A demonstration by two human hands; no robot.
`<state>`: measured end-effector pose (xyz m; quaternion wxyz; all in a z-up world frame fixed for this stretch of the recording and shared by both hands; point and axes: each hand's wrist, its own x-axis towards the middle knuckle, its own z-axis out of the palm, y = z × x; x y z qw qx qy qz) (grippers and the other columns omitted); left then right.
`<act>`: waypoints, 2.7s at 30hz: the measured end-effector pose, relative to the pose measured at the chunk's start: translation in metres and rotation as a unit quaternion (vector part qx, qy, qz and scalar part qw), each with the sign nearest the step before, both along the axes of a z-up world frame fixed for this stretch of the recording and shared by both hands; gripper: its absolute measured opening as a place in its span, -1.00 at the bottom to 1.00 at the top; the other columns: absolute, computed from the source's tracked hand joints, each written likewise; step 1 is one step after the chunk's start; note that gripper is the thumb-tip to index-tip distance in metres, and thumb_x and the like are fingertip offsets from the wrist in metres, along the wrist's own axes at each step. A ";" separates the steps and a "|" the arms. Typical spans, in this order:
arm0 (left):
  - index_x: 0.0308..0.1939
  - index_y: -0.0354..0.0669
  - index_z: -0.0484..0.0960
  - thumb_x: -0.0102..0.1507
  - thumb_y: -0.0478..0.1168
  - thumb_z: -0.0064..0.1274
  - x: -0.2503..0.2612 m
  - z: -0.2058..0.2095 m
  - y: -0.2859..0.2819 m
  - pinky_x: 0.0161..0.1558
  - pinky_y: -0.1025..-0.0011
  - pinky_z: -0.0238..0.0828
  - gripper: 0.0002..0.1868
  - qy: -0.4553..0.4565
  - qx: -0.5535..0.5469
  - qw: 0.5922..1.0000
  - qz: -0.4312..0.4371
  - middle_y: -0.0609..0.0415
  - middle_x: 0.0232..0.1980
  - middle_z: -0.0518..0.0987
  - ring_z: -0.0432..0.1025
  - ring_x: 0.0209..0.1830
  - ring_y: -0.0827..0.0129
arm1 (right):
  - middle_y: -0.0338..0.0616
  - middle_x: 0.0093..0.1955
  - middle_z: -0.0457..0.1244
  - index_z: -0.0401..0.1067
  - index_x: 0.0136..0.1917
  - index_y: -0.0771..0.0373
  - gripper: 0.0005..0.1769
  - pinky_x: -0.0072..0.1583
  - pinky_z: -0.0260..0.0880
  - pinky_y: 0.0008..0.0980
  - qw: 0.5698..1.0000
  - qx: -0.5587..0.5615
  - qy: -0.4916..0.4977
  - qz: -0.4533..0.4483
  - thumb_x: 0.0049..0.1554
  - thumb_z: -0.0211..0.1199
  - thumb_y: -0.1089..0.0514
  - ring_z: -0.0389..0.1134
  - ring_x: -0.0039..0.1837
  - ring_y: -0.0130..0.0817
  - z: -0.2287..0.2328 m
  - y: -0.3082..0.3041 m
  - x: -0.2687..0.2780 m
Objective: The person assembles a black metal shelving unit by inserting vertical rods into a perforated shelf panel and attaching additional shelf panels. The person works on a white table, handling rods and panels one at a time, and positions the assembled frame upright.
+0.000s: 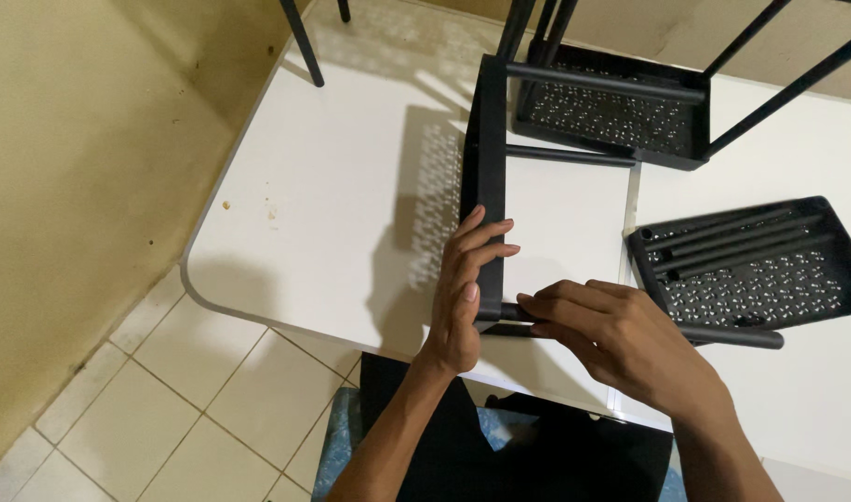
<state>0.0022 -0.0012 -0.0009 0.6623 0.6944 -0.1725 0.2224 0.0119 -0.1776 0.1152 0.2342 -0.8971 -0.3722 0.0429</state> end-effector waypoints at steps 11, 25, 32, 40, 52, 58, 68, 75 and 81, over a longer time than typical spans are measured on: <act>0.17 -0.16 0.52 0.51 0.15 -0.71 0.001 0.004 0.009 0.75 0.00 -0.14 -0.32 0.014 0.013 1.000 -0.003 -0.02 0.47 0.44 -0.01 0.75 0.09 | -0.28 -0.08 0.45 0.60 0.04 0.16 -0.71 -0.18 0.48 -0.26 1.000 -0.025 0.013 0.000 0.02 0.32 0.17 0.50 -0.13 -0.27 0.006 0.013 0.004; 0.22 -0.17 0.49 0.51 0.15 -0.66 -0.003 0.008 0.004 0.72 -0.03 -0.10 -0.34 -0.015 0.062 0.998 0.004 -0.03 0.49 0.39 -0.02 0.74 0.04 | -0.20 -0.11 0.43 0.56 0.13 0.17 -0.67 -0.24 0.42 -0.26 0.998 0.033 -0.051 0.012 0.09 0.34 0.08 0.43 -0.28 -0.31 -0.016 -0.007 -0.005; 0.12 -0.15 0.56 0.51 0.15 -0.64 0.002 -0.004 -0.004 0.72 -0.05 -0.08 -0.35 -0.036 0.034 0.998 0.027 -0.01 0.43 0.45 0.03 0.72 0.04 | -0.18 -0.19 0.44 0.57 0.15 0.09 -0.63 -0.31 0.42 -0.27 0.998 -0.030 0.006 -0.049 0.08 0.29 0.00 0.41 -0.40 -0.33 -0.006 -0.041 -0.003; 0.11 -0.12 0.51 0.51 0.15 -0.71 0.004 -0.009 -0.009 0.72 -0.03 -0.14 -0.35 -0.028 0.049 0.998 0.016 0.01 0.41 0.44 0.00 0.71 0.05 | -0.21 -0.30 0.42 0.61 0.21 0.00 -0.58 -0.43 0.29 -0.18 0.996 -0.083 -0.004 -0.042 0.09 0.31 -0.05 0.29 -0.55 -0.23 -0.014 -0.052 0.008; 0.13 -0.11 0.48 0.50 0.17 -0.71 0.002 -0.004 -0.005 0.71 -0.03 -0.15 -0.35 -0.020 0.068 0.997 0.004 0.01 0.41 0.46 -0.01 0.72 0.03 | -0.18 -0.26 0.51 0.60 0.21 0.02 -0.56 -0.35 0.43 -0.25 0.980 -0.107 0.160 -0.041 0.10 0.24 -0.09 0.48 -0.46 -0.33 -0.015 -0.055 0.036; 0.15 -0.15 0.48 0.49 0.16 -0.57 0.005 -0.005 -0.004 0.65 -0.07 0.00 -0.40 -0.080 0.117 0.989 0.040 -0.02 0.39 0.46 0.09 0.65 -0.02 | -0.08 -0.41 0.46 0.64 0.18 -0.04 -0.57 -0.33 0.34 -0.19 0.977 -0.124 0.130 -0.113 0.12 0.26 -0.17 0.38 -0.51 -0.22 -0.019 -0.049 0.015; 0.09 -0.17 0.57 0.48 0.19 -0.48 -0.002 -0.008 0.001 0.61 -0.05 0.11 -0.39 -0.093 0.098 0.987 0.082 -0.02 0.35 0.55 0.21 0.62 -0.03 | -0.30 -0.57 0.11 0.64 -0.12 0.22 -0.54 -0.41 0.15 -0.36 0.941 -0.027 0.334 -0.041 0.24 0.08 -0.12 0.10 -0.50 -0.48 -0.053 -0.134 0.044; 0.18 -0.16 0.56 0.47 0.17 -0.38 -0.006 0.001 -0.003 0.63 -0.07 0.12 -0.42 -0.079 0.142 0.985 0.060 -0.07 0.41 0.50 0.18 0.64 0.00 | -0.22 -0.05 0.23 0.46 0.00 0.17 -0.62 0.02 0.24 -0.41 0.860 0.471 0.194 -0.003 0.39 0.06 -0.14 0.22 0.01 -0.46 -0.051 -0.136 -0.020; 0.39 -0.31 0.37 0.47 0.22 -0.25 -0.020 -0.002 -0.009 0.67 -0.12 -0.04 -0.32 -0.077 0.112 0.987 0.087 -0.15 0.58 0.24 0.07 0.67 0.03 | -0.25 -0.06 0.26 0.46 0.13 0.27 -0.65 -0.01 0.24 -0.63 0.659 0.727 0.189 -0.037 0.60 0.05 -0.03 0.20 -0.11 -0.60 -0.078 -0.124 -0.046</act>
